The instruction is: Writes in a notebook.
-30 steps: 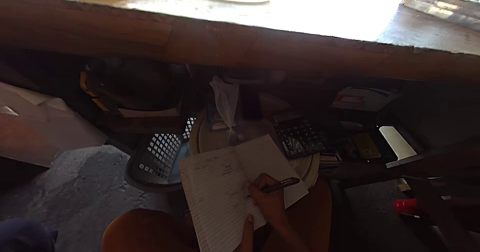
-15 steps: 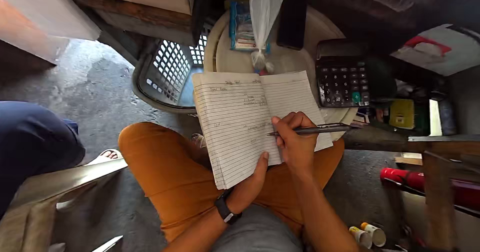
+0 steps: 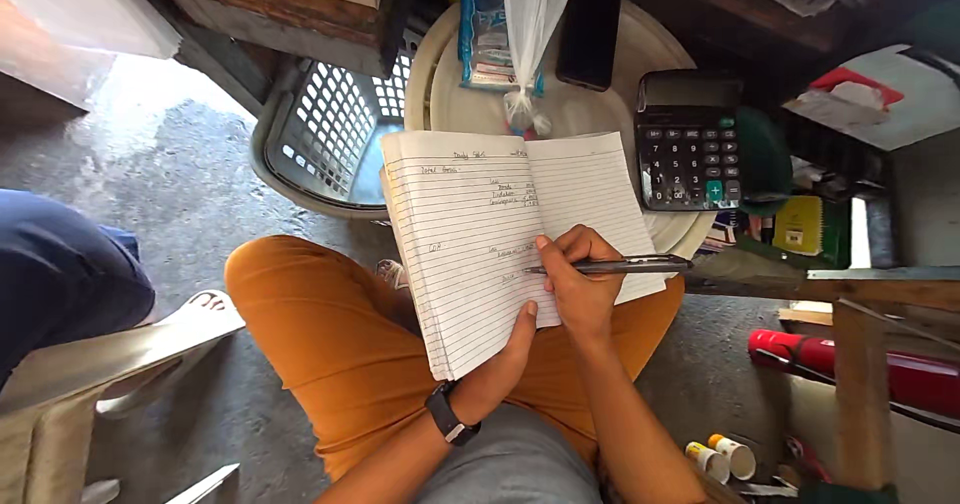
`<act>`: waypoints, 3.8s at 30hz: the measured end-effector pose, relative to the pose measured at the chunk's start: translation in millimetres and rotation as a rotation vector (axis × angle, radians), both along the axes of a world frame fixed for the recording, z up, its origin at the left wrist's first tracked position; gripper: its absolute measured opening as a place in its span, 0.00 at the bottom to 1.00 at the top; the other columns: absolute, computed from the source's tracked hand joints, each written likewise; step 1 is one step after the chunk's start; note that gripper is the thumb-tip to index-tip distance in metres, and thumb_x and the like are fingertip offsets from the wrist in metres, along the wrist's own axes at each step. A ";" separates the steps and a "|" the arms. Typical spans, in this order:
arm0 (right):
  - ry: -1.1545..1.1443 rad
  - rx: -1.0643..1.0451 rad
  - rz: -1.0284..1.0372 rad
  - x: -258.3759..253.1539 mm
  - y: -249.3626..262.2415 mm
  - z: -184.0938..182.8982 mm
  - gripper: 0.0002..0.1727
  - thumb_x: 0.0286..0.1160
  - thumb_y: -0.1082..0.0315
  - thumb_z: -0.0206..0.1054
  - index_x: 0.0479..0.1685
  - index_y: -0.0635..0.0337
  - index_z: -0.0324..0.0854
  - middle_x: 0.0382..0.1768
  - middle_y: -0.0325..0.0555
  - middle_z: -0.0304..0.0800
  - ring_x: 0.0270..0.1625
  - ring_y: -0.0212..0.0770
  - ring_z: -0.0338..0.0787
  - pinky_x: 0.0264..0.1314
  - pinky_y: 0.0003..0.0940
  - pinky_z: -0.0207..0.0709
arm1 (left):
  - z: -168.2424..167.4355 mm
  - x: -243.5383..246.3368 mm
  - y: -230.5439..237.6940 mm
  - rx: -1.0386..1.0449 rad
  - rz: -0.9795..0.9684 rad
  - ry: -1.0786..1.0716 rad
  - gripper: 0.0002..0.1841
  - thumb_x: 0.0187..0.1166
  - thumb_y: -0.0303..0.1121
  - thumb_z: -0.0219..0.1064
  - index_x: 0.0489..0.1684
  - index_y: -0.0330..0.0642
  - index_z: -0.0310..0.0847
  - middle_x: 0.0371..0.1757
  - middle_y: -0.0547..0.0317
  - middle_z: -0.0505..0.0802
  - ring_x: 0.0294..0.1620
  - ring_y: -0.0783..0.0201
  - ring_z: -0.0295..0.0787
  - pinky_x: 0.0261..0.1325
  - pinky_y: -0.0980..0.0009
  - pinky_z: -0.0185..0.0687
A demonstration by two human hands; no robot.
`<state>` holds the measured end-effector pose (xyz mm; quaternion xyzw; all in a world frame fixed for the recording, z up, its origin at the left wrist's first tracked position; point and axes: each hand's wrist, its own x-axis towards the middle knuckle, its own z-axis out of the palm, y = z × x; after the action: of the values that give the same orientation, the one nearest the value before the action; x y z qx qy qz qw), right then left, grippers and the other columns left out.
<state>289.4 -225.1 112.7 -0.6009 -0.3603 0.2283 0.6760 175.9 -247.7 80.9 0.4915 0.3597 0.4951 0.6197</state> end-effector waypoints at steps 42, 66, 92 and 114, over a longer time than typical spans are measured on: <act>0.197 0.036 -0.004 12.5 1.8 -0.5 0.20 0.63 0.83 0.69 0.12 0.51 0.70 0.17 0.34 0.79 0.11 0.23 0.74 0.12 0.15 0.72 | 0.5 3.3 -2.1 -0.028 0.041 -0.015 0.09 0.73 0.19 0.70 0.49 0.28 0.84 0.44 0.64 0.97 0.49 0.75 0.95 0.60 0.73 0.91; 0.174 0.021 -0.014 5.7 0.3 0.3 0.19 0.63 0.84 0.70 0.14 0.53 0.71 0.17 0.35 0.80 0.12 0.24 0.75 0.13 0.16 0.74 | 2.4 3.4 -2.5 -0.075 0.024 -0.012 0.11 0.74 0.19 0.68 0.52 0.26 0.82 0.45 0.64 0.97 0.50 0.76 0.94 0.61 0.74 0.90; 0.052 0.016 0.013 6.1 -0.5 3.0 0.20 0.62 0.81 0.75 0.15 0.50 0.72 0.18 0.32 0.79 0.12 0.21 0.72 0.12 0.14 0.71 | 7.7 3.1 -0.9 -0.089 0.019 0.029 0.11 0.73 0.19 0.69 0.51 0.24 0.82 0.43 0.60 0.97 0.48 0.76 0.94 0.60 0.75 0.90; -0.023 -0.027 -0.047 2.6 -2.7 -0.2 0.20 0.59 0.84 0.70 0.12 0.50 0.69 0.17 0.31 0.77 0.13 0.20 0.72 0.13 0.13 0.70 | 1.4 2.9 -1.2 -0.022 0.011 0.021 0.09 0.74 0.20 0.68 0.50 0.27 0.84 0.43 0.63 0.97 0.50 0.76 0.94 0.61 0.74 0.90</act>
<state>292.0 -227.8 112.5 -0.6208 -0.3507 0.2104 0.6689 178.8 -248.8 82.2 0.4878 0.3742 0.4895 0.6185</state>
